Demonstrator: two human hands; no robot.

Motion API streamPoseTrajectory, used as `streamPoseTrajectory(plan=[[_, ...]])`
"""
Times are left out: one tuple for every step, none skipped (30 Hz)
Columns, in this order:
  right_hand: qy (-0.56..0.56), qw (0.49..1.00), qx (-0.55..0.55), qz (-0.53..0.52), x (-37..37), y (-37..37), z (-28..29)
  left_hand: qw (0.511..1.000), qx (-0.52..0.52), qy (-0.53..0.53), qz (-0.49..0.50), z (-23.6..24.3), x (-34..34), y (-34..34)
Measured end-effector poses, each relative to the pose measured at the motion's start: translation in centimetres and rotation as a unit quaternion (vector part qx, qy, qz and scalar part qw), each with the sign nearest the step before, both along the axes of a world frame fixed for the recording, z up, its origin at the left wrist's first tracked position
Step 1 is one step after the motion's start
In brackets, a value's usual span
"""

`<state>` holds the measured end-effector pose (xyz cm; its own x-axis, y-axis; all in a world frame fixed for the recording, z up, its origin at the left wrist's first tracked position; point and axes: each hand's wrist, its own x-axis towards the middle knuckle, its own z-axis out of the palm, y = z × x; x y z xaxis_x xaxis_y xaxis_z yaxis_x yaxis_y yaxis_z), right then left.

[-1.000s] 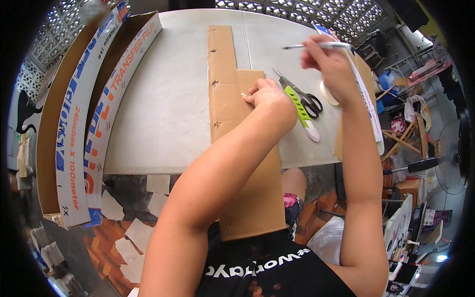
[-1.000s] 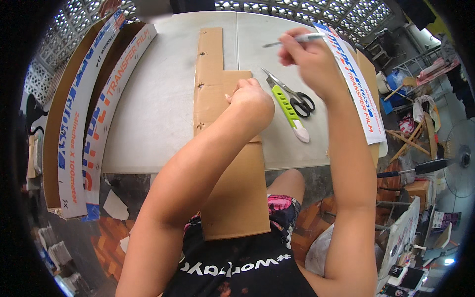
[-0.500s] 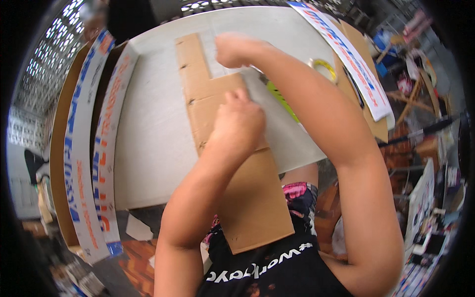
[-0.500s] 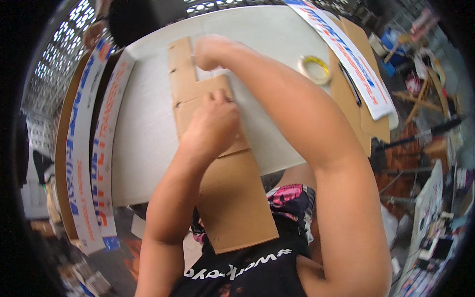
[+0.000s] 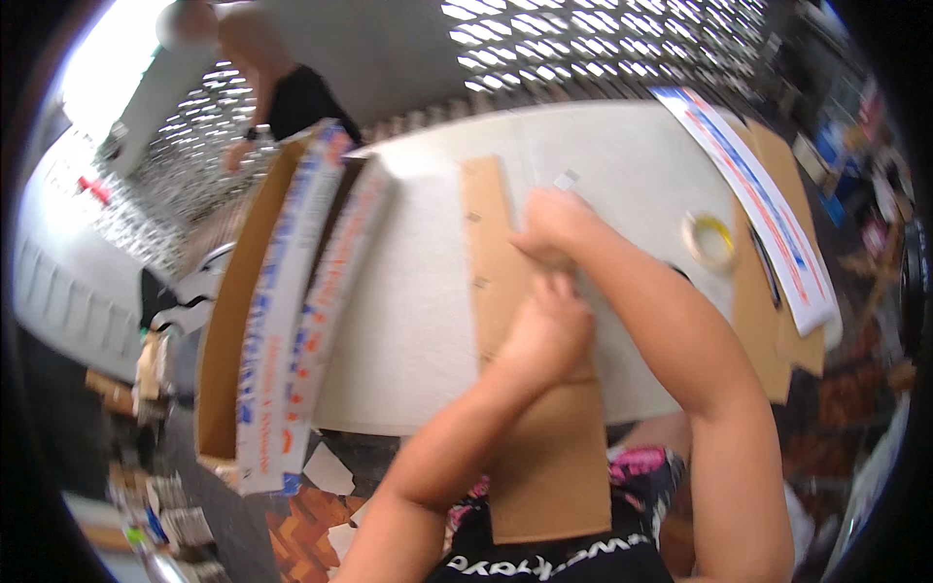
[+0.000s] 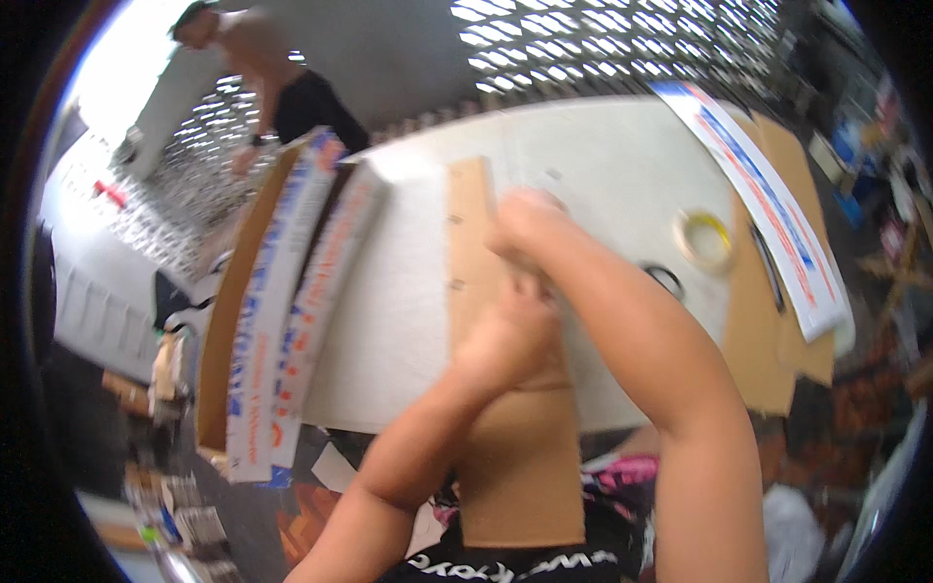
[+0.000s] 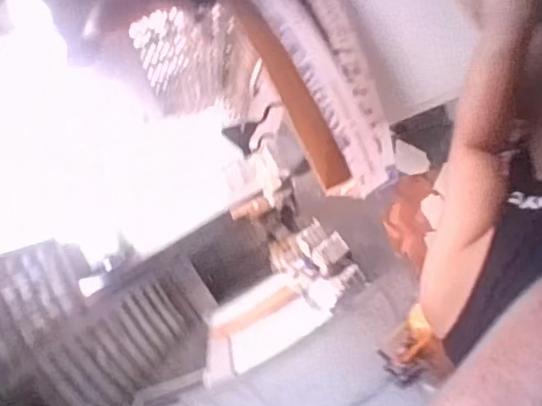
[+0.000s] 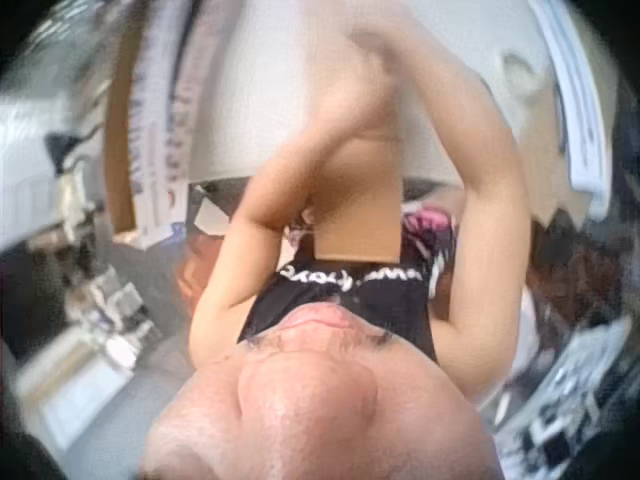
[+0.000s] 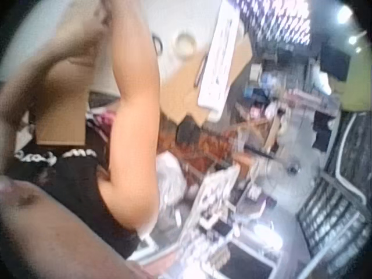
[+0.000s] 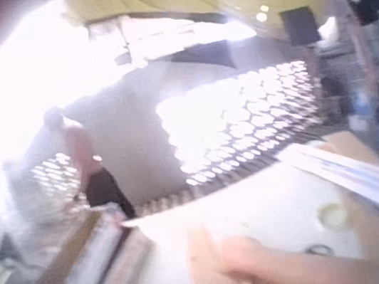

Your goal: The person marks and cuts a large piece of cardboard on a table using a utility knife and a pen. They align smaller cardboard pieces, trace outlines, and cut along marked lines to produce shaped pieces.

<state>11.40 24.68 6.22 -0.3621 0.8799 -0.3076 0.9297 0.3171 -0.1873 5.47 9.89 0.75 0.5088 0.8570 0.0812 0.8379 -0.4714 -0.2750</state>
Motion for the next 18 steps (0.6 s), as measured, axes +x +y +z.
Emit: streamPoseTrajectory(plan=[[0.007,0.999,0.007,-0.039,0.7,0.1,-0.2,1.0,-0.015,0.019,-0.019,0.0,0.7,0.5],[-0.017,0.999,-0.021,-0.042,0.4,0.3,0.4,0.996,-0.071,-0.057,0.004,0.8,1.0,0.4],[-0.011,0.999,-0.006,-0.049,0.6,0.3,0.4,0.992,-0.103,-0.067,0.01,1.9,1.2,0.6],[-0.007,0.998,0.006,-0.06,0.7,0.4,0.1,0.991,-0.09,-0.099,0.023,1.5,1.5,0.6],[-0.013,0.997,0.015,-0.069,0.7,0.6,-0.1,0.987,-0.079,-0.135,0.025,0.9,1.8,0.8],[-0.019,0.997,0.02,-0.078,0.8,0.7,-0.2,0.988,-0.089,-0.127,0.021,1.1,1.9,0.9],[-0.01,0.998,0.006,-0.069,0.4,0.6,0.0,0.988,-0.099,-0.119,0.023,1.4,1.6,0.6],[-0.004,0.998,-0.011,-0.066,0.0,0.5,0.2,0.987,-0.112,-0.113,0.019,1.6,1.3,0.5],[-0.006,0.998,-0.019,-0.064,-0.3,0.6,0.3,0.982,-0.129,-0.137,0.025,1.8,1.1,0.6],[-0.008,0.998,-0.029,-0.062,-0.6,0.6,0.1,0.981,-0.127,-0.141,0.033,1.6,1.0,0.7],[-0.019,0.998,-0.028,-0.062,-0.7,0.7,0.0,0.981,-0.123,-0.146,0.038,1.2,1.1,0.8],[-0.029,0.997,-0.027,-0.062,-0.8,0.9,-0.3,0.98,-0.12,-0.15,0.042,0.9,1.3,1.0],[-0.033,0.997,-0.004,-0.071,-0.2,1.5,-1.0,0.98,-0.119,-0.155,0.038,0.5,1.8,1.4],[-0.034,0.997,0.015,-0.074,-0.2,1.7,-1.9,0.979,-0.122,-0.158,0.041,0.2,2.0,1.5],[-0.033,0.996,0.022,-0.078,-0.2,2.1,-2.4,0.978,-0.123,-0.16,0.044,0.0,2.1,1.8],[-0.032,0.996,0.025,-0.082,-0.6,1.8,-2.5,0.977,-0.131,-0.16,0.043,0.1,2.0,1.8],[-0.029,0.996,0.016,-0.087,-0.7,1.6,-2.3,0.977,-0.138,-0.16,0.041,0.1,1.9,1.8],[-0.027,0.995,0.008,-0.094,-0.9,1.4,-2.1,0.976,-0.145,-0.16,0.039,0.2,1.8,1.8]])
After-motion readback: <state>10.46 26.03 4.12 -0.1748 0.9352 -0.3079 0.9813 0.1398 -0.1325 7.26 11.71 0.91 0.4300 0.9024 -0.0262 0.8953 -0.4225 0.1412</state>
